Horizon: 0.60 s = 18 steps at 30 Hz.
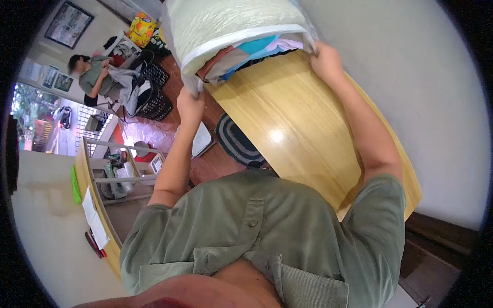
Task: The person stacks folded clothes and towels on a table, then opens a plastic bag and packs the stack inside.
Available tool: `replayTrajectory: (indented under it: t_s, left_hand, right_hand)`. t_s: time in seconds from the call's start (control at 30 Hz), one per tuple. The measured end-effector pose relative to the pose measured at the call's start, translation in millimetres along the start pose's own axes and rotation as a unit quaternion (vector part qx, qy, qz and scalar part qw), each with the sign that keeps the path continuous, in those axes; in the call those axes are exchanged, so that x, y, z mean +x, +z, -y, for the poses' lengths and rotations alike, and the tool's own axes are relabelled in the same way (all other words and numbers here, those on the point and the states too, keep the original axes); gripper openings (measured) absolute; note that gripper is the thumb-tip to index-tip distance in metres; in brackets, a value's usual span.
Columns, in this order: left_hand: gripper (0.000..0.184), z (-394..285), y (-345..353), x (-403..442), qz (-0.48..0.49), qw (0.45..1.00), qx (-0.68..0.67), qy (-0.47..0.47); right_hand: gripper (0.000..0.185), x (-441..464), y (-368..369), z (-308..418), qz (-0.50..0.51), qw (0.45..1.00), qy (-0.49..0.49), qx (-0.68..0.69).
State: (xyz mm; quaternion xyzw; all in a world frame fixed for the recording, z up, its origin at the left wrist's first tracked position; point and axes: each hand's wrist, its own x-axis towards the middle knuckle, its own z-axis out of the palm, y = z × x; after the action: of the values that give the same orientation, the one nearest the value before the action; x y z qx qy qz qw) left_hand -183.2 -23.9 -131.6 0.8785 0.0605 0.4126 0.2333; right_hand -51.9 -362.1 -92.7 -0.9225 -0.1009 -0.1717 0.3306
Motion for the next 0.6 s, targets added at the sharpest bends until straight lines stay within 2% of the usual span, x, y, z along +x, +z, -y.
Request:
replayTrajectory:
  t_s: [0.03,0.07,0.1,0.13,0.17,0.2,0.23,0.27,0.3,0.33,0.37,0.4,0.43,0.5,0.57,0.6]
  left_hand:
    - [0.012,-1,-13,-2,0.024,0.999,-0.019,-0.012]
    - [0.013,-1,-30,-5,0.051,0.998,-0.037,-0.026]
    - [0.011,-6,-60,7,0.010,0.998,-0.036,-0.058]
    - [0.009,15,-81,19,0.017,0.982,-0.153,-0.112]
    - [0.012,36,-100,27,0.007,0.962,-0.223,-0.159]
    - [0.013,30,-114,21,-0.003,0.974,-0.187,-0.128]
    - [0.011,16,-121,10,0.029,0.992,-0.096,-0.076]
    - [0.010,4,-126,-2,0.057,0.998,-0.007,-0.019]
    - [0.009,6,-131,-21,0.165,0.986,-0.024,0.008]
    - [0.013,1,-146,-38,0.317,0.946,-0.045,-0.056]
    - [0.014,-2,-164,-46,0.404,0.910,-0.064,-0.065]
    - [0.013,-11,-190,-43,0.414,0.906,-0.072,-0.057]
    - [0.011,-18,-216,-38,0.424,0.901,-0.081,-0.049]
    - [0.013,-6,-267,-22,0.494,0.830,-0.256,0.030]
    - [0.026,-13,-281,6,0.599,0.648,-0.454,0.124]
    - [0.029,-6,-284,5,0.479,0.713,-0.500,0.112]
  right_hand:
    - [0.023,-8,-10,8,0.055,0.996,-0.056,-0.045]
    - [0.018,-9,-20,-4,0.021,0.998,-0.050,0.012]
    - [0.010,-2,-48,-12,0.025,0.990,0.039,0.130]
    - [0.004,8,-81,-15,0.027,0.961,0.127,0.244]
    - [0.007,14,-102,-21,0.016,0.946,0.103,0.308]
    - [0.014,3,-110,-19,0.003,0.925,0.082,0.370]
    - [0.014,-11,-104,-19,0.003,0.924,0.089,0.371]
    - [0.018,-28,-98,-16,-0.018,0.967,0.078,0.241]
    - [0.023,-44,-97,-12,-0.041,0.992,0.063,0.106]
    - [0.024,-62,-110,-7,0.080,0.986,0.086,0.117]
    - [0.024,-80,-126,-7,0.201,0.966,0.106,0.126]
    - [0.025,-93,-145,-14,0.189,0.958,0.116,0.182]
    - [0.024,-106,-167,-10,0.132,0.953,0.148,0.230]
    - [0.024,-126,-213,8,0.028,0.944,0.125,0.304]
    - [0.011,-135,-246,-21,0.107,0.944,0.058,0.306]
    - [0.011,-141,-253,-25,0.103,0.944,0.060,0.308]
